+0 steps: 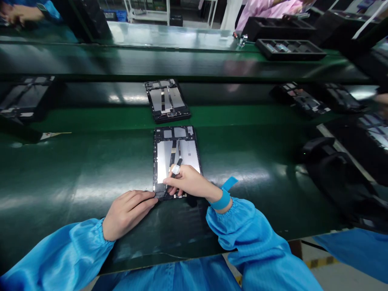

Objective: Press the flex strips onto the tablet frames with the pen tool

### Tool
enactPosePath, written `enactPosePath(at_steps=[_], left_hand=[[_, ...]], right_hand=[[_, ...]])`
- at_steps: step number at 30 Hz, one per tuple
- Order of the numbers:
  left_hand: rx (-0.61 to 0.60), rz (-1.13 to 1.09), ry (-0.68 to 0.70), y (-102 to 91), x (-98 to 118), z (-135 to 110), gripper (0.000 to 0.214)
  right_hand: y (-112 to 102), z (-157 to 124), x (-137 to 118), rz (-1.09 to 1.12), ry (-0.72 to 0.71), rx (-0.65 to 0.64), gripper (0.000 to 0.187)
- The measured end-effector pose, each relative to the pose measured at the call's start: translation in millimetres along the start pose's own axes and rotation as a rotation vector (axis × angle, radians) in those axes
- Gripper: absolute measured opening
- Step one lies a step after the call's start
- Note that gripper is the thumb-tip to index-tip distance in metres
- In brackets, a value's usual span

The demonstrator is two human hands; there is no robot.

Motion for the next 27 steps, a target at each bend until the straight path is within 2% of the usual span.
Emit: enactPosePath(at_steps=[17, 22, 25, 27], left_hand=[[0.007, 0.008, 0.002, 1.1, 0, 0, 0.021], [-0.065, 0.170, 0.109, 0.0, 11, 2, 0.035], [-0.095, 0.224, 0.109, -0.2, 12, 4, 0.035], [-0.107, 0.211, 0.097, 0.7, 11, 5, 0.035]], right_hand=[[-3, 0, 2, -0.021, -0.018, 0.035, 0.024], [-1, -1, -1, -0.028, -0.011, 0.036, 0.024], [-4, -3, -2, -0.025, -0.018, 0.067, 0.023], [-11, -9, -2, -0.008, -0.053, 0.133, 0.024]])
Point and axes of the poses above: each hand's wrist, its own z-axis towards the middle knuckle, its own y-axis out of the palm, x = y × z, the point moved 8 cm from there along z, towards the middle knuckle, and after that the axes turned 5 degrees about x, right-handed, at the moved point
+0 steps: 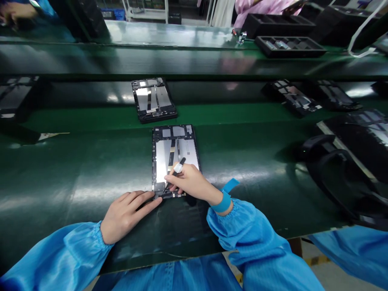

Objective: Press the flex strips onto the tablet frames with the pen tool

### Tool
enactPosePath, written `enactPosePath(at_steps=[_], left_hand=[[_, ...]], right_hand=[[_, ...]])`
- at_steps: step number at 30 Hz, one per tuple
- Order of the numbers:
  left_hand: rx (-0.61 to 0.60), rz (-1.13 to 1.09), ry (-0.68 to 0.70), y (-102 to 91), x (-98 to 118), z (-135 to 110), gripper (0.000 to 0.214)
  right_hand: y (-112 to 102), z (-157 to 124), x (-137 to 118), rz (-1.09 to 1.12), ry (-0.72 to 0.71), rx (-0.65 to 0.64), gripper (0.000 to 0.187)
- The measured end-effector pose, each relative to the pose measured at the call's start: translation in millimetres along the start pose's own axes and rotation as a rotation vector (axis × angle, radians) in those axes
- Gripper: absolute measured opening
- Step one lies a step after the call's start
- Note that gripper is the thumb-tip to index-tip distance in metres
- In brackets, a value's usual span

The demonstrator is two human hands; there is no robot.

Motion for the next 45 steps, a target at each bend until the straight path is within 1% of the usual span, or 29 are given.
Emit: enactPosePath(at_steps=[2, 4, 7, 10, 15, 19, 25, 36, 39, 42, 45], left_hand=[[-0.001, -0.033, -0.011, 1.1, -1, 1, 0.035], [0.004, -0.060, -0.025, 2.1, -3, 1, 0.034], [0.012, -0.079, -0.044, 3.6, -5, 0, 0.032], [0.028, -0.093, -0.052, 4.6, -6, -3, 0.032], [0.059, -0.084, -0.054, 5.6, -4, -4, 0.032], [0.066, -0.041, -0.030, 5.7, -1, -2, 0.030], [-0.002, 0.034, -0.007, 8.3, 2, -1, 0.040], [-0.039, 0.057, -0.023, 8.5, 2, 0, 0.041], [-0.081, 0.067, -0.062, 12.2, 7, 4, 0.044], [-0.119, 0.102, -0.104, 15.8, 10, 8, 0.046], [-0.114, 0.048, -0.085, 15.5, 10, 5, 0.044]], right_hand=[[-10, -8, 0, -0.012, -0.055, 0.079, 0.025], [-18, -18, 1, -0.070, -0.112, 0.136, 0.025], [-22, -27, 2, -0.160, -0.157, 0.170, 0.024], [-20, -28, 4, -0.178, -0.159, 0.166, 0.024], [-19, -24, 10, -0.032, -0.117, 0.150, 0.025], [-20, -24, 11, -0.031, -0.122, 0.159, 0.025], [-19, -24, 9, -0.048, -0.137, 0.171, 0.028], [-19, -23, 4, -0.079, -0.126, 0.178, 0.026], [-18, -24, 3, -0.104, -0.138, 0.177, 0.026], [-19, -24, 1, -0.145, -0.162, 0.200, 0.026], [-22, -24, 4, -0.119, -0.171, 0.240, 0.027]])
Point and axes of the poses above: each hand's wrist, its own z-axis towards the middle knuckle, its own y-axis out of the palm, x = y × z, the point moved 8 cm from there along z, towards the middle knuckle, and after that the axes turned 5 degrees about x, right-handed, at the moved point
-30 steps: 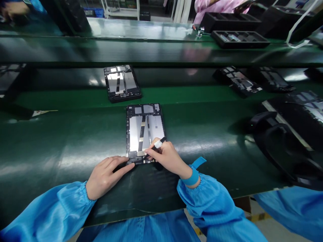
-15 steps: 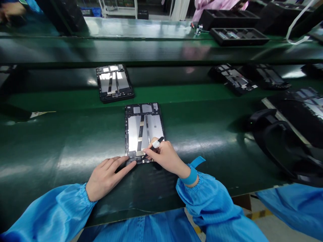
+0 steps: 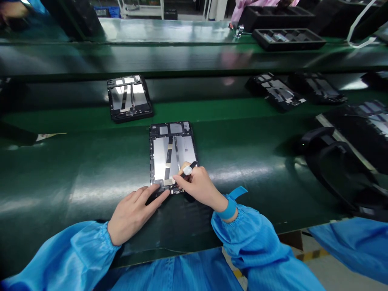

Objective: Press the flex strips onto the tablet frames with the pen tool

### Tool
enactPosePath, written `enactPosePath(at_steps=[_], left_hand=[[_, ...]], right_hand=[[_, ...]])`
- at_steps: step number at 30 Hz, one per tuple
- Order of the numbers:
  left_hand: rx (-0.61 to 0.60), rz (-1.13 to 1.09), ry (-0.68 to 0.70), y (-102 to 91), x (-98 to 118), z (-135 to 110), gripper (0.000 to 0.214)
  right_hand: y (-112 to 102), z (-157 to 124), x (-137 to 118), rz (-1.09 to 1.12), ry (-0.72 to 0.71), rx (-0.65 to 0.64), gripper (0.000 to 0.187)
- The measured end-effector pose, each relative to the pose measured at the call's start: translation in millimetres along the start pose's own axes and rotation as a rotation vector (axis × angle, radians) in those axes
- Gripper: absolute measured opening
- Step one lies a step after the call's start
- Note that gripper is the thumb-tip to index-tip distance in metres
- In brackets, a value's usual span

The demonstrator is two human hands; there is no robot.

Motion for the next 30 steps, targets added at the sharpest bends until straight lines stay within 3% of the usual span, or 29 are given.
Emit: enactPosePath(at_steps=[7, 10, 12, 14, 16, 20, 23, 26, 30], left_hand=[[0.121, -0.160, 0.033, -7.5, -16, -6, 0.026], [0.188, -0.112, 0.089, -5.6, -11, 10, 0.026], [0.143, -0.065, 0.110, 7.3, -12, 31, 0.036], [0.056, -0.031, 0.068, 26.8, -28, 59, 0.039], [-0.011, 0.008, -0.032, 46.8, -58, 94, 0.036], [0.010, 0.088, -0.241, 73.2, -134, 164, 0.035], [0.044, 0.123, -0.438, 76.6, -194, 186, 0.037], [0.079, 0.153, -0.666, 54.9, -256, 169, 0.042], [0.095, 0.188, -1.094, 2.0, -341, 97, 0.043]], right_hand=[[-3, -1, 7, 0.215, 0.009, 0.091, 0.030], [-16, -9, -3, 0.166, -0.143, 0.265, 0.024], [-28, -19, -10, 0.101, -0.293, 0.416, 0.017], [-36, -26, -11, 0.052, -0.402, 0.520, 0.013], [-37, -27, -9, 0.002, -0.470, 0.539, 0.014], [-28, -19, -10, -0.114, -0.615, 0.472, 0.016], [-23, -8, -8, -0.106, -0.619, 0.439, 0.016], [-20, 1, -5, -0.071, -0.577, 0.420, 0.014], [-14, 6, -5, -0.030, -0.572, 0.372, 0.014]])
Point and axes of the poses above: each hand's wrist, its own z-axis towards the middle knuckle, its own y-axis out of the palm, x = y × z, the point moved 8 cm from there along z, towards the middle knuckle, and after that the axes turned 5 degrees about x, right-handed, at the moved point
